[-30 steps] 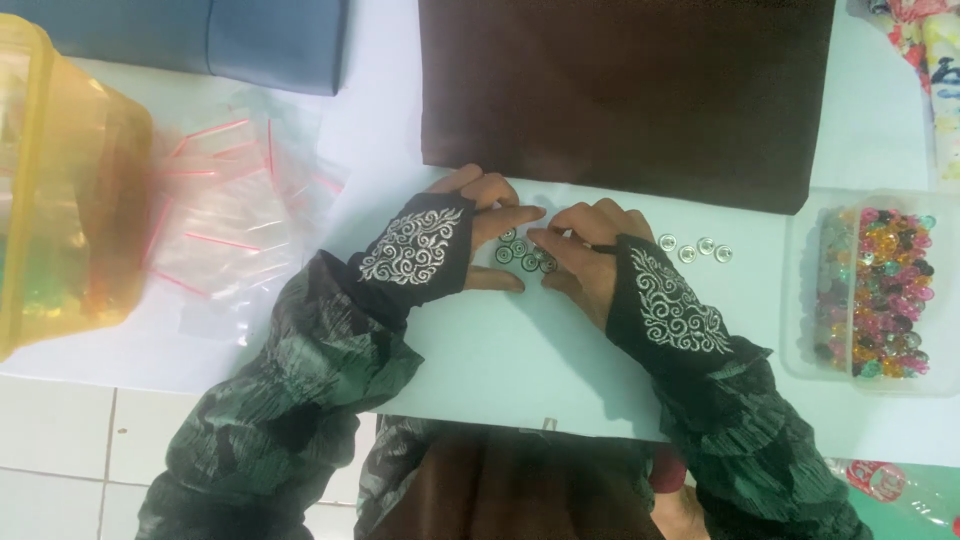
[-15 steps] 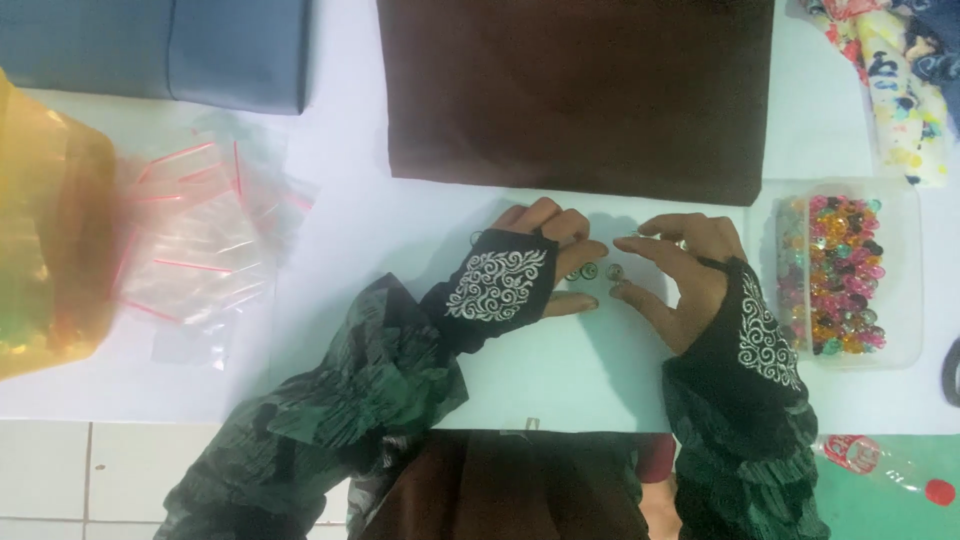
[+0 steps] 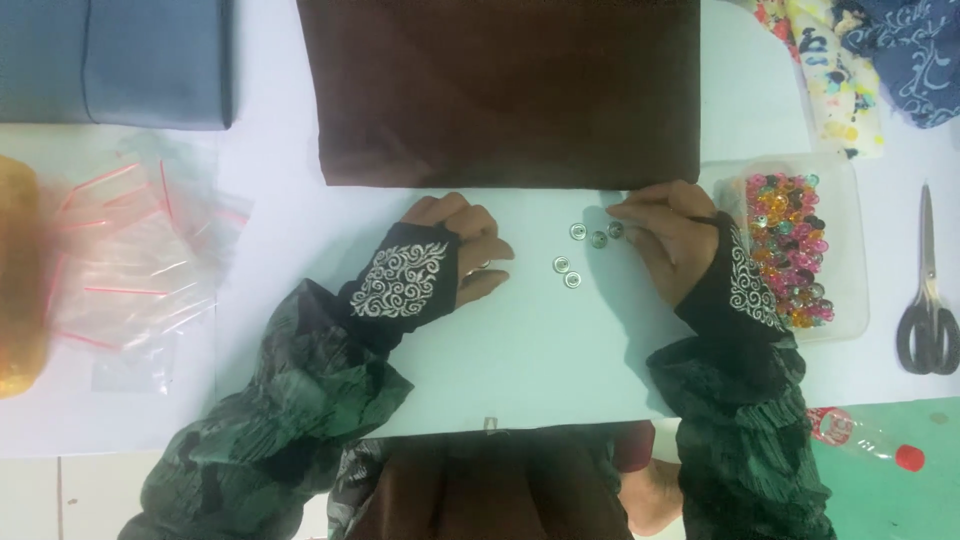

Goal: The person arranges small silver buttons on a white table surface, forming a pattern. They repeatedly pick up buttons, place them in rows, and adjust their positions. The person also briefly reaches into a container of colorful beads but continues to handle the silver buttons.

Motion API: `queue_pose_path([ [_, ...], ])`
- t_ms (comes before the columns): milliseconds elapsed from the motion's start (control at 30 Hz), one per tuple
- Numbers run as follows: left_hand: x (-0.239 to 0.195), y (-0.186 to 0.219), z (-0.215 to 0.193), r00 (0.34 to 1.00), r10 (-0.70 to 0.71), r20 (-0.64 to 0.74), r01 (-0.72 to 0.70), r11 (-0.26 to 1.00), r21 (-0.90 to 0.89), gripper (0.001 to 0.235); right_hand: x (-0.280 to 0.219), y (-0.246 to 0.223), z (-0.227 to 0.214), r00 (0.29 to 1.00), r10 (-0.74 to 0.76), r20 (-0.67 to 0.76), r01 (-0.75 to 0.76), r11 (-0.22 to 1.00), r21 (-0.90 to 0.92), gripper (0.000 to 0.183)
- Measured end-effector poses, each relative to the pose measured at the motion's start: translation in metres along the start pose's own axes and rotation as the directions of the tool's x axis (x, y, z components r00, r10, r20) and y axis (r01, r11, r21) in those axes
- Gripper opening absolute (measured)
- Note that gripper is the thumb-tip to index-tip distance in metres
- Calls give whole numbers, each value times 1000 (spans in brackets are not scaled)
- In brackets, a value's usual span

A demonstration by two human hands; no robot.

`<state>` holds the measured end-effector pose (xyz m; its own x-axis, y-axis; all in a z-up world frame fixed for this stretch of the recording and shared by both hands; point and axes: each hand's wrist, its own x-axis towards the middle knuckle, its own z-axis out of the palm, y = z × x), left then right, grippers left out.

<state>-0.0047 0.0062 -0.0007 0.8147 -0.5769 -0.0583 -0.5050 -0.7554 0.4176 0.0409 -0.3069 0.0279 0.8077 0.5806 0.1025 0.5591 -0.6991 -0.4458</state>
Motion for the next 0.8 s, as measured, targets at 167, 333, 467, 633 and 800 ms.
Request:
queue_pose_path([
  [167,28,42,5,993,87,-77,-96,987,-132,29,1,8,4,997,-59,-45,59,998,7,21],
  [333,46,72,9,997,80,-13,-80,951,-299,27,-2,17,10,997,-63,-54,63,998,8,14],
  [467,47,62,10,991,-1,132,52,921,-387,19,0,31,25,991,-82,-103,94,988,124,14],
  [633,33,56,32,981,39,-188,-90,958,-272,18,4,28,26,998,24,-63,-17,995,101,12],
  [800,34,50,30,995,72,-69,-81,988,-132,20,4,22,20,988,-62,-145,77,992,99,18],
])
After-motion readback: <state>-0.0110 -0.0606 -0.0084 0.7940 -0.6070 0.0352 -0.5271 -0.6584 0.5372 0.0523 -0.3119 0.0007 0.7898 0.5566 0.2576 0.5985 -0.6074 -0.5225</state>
